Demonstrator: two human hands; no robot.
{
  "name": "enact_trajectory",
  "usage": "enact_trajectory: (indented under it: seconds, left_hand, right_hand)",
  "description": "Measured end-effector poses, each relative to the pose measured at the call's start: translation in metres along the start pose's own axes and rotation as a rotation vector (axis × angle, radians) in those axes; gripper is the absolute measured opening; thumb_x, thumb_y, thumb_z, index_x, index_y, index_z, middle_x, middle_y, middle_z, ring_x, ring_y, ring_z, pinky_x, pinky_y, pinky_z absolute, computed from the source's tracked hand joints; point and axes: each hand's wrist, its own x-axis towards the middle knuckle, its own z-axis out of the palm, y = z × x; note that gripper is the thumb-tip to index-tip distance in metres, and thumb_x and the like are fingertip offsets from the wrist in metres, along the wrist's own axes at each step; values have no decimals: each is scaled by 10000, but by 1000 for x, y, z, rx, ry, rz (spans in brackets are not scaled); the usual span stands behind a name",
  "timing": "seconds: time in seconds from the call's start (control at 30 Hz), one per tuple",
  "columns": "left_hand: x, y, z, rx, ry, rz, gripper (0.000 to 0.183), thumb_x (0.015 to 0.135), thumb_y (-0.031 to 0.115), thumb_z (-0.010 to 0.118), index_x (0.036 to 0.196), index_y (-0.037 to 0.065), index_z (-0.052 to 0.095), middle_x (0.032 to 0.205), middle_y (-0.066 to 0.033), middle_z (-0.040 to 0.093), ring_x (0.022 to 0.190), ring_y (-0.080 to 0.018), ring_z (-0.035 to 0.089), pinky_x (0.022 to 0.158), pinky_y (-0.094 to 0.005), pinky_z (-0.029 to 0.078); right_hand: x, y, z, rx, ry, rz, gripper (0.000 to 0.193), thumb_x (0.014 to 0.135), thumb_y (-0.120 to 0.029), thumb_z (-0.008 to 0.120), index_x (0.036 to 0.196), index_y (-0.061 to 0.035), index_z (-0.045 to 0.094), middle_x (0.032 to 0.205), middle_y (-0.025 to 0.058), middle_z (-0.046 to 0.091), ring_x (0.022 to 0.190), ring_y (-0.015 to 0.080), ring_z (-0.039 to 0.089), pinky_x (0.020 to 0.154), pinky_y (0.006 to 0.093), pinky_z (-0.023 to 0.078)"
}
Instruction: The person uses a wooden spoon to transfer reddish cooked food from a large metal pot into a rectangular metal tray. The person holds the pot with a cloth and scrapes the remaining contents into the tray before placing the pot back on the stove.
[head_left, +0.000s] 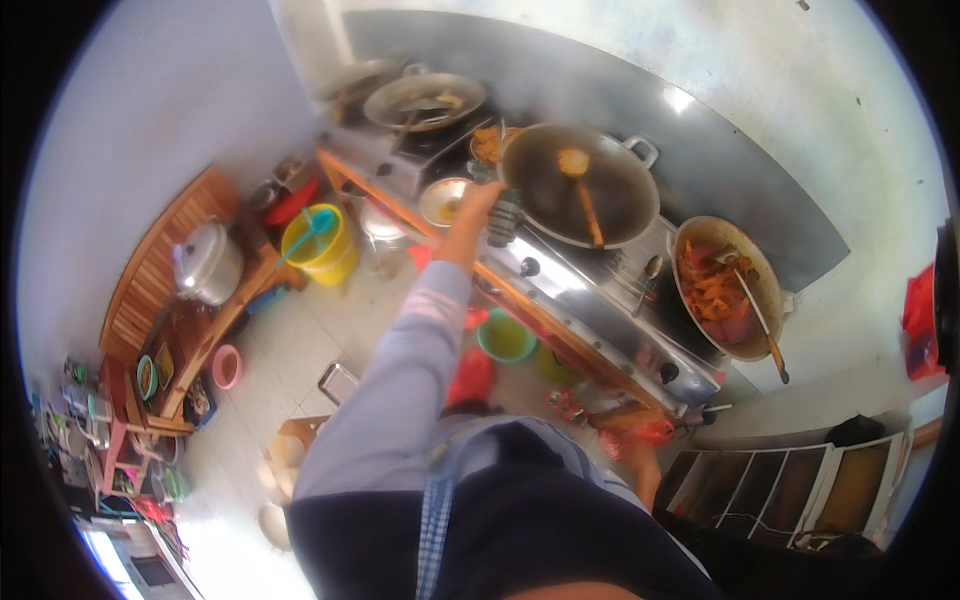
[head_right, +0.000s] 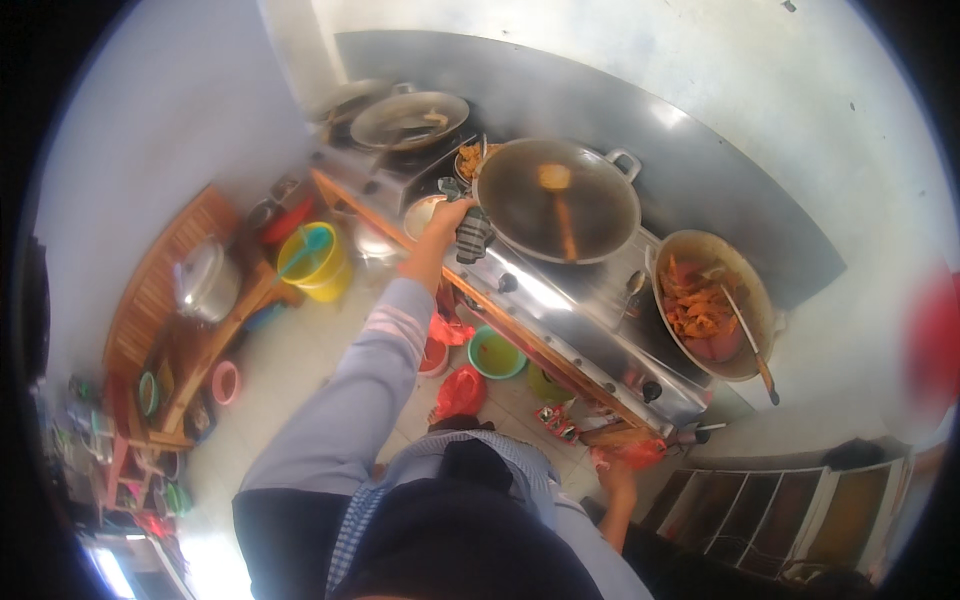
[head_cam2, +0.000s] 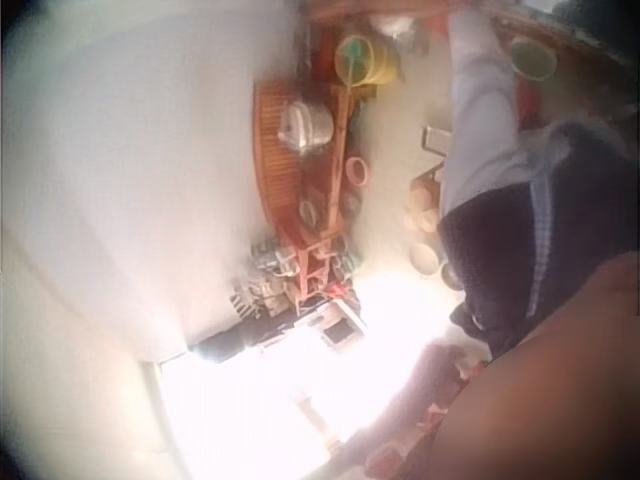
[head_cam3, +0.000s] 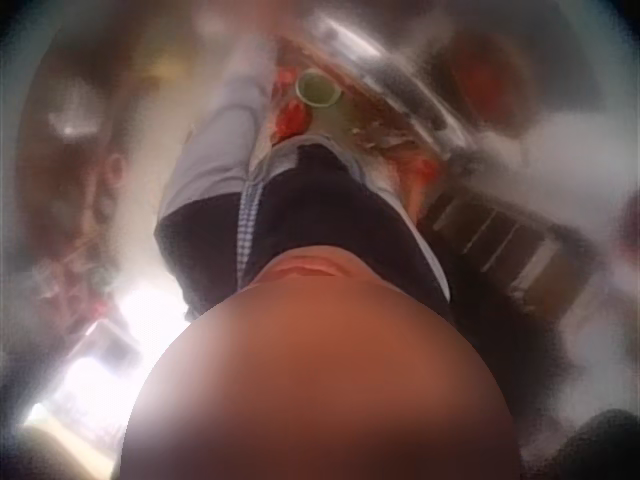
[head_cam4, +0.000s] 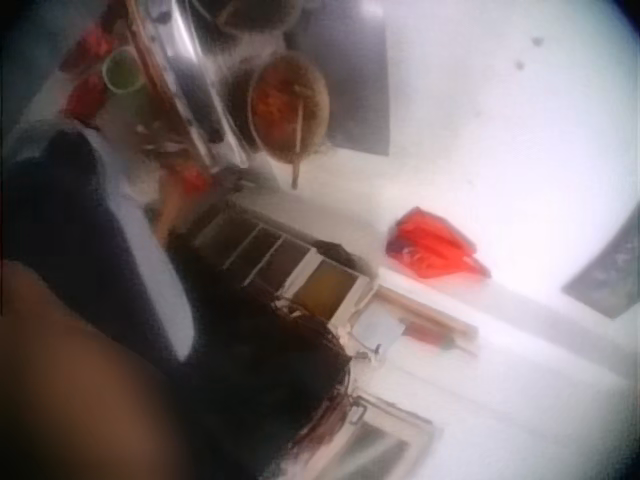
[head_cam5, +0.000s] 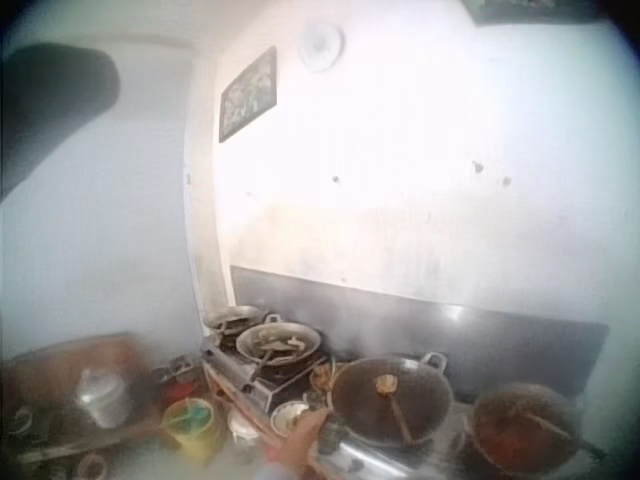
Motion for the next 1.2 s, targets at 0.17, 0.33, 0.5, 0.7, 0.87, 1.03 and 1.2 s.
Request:
enact_trajectory:
  seconds: [0.17, 0.33, 0.5, 0.7, 0.87, 1.03, 1.2]
  left_hand:
    - [4, -1, 2, 72, 157, 245, 388, 729, 177, 746, 1012, -75, 661, 918, -171, 706, 783, -260, 700, 680, -372, 557]
    - [39, 10, 6, -78, 49, 143, 407, 733, 174, 755, 990, -124, 647, 919, -176, 700, 800, -271, 697, 688, -394, 553]
    - [87, 29, 2, -259, -185, 96, 420, 756, 141, 749, 1095, -73, 622, 947, -128, 680, 814, -248, 683, 709, -381, 554]
    - [105, 36, 5, -275, -194, 174, 679, 765, 119, 762, 1364, 2, 464, 1214, -146, 597, 1067, -258, 600, 910, -397, 489]
    - [122, 20, 15, -441, -196, 284, 725, 761, 34, 770, 1403, -20, 437, 1304, -130, 572, 1150, -256, 572, 992, -382, 461]
    - [119, 15, 13, -415, -205, 150, 621, 777, 64, 775, 1332, -19, 509, 1216, -133, 620, 1029, -271, 639, 862, -415, 548]
    - [85, 29, -18, -515, -329, -48, 432, 841, 179, 733, 1208, 1, 593, 1101, -122, 668, 920, -291, 681, 767, -470, 584]
  right_hand:
    - [24, -87, -3, 39, -40, -90, 426, 863, -349, 630, 1231, -135, 655, 1171, 217, 652, 1097, 403, 613, 968, 468, 466]
    - [36, -192, -10, 70, -35, -307, 421, 876, -348, 626, 1256, -169, 646, 1166, 217, 651, 1096, 406, 611, 962, 472, 467]
    - [21, -256, -4, 198, 99, -282, 413, 876, -328, 623, 1257, -169, 642, 1162, 214, 654, 1104, 396, 608, 962, 468, 469]
    - [-25, -258, 26, 107, 6, -30, 442, 863, -319, 624, 1270, -146, 635, 1234, 170, 642, 1152, 349, 600, 990, 443, 469]
    - [-43, -259, 33, 9, -84, 93, 447, 850, -301, 611, 1269, -146, 639, 1272, 138, 633, 1189, 321, 587, 997, 429, 473]
    - [-39, -281, 14, 32, -71, 97, 428, 879, -316, 610, 1287, -187, 622, 1260, 130, 631, 1166, 343, 584, 983, 462, 462]
    - [-21, -283, -9, 74, 57, -86, 389, 915, -296, 575, 1283, -178, 622, 1243, 120, 640, 1149, 348, 589, 989, 468, 453]
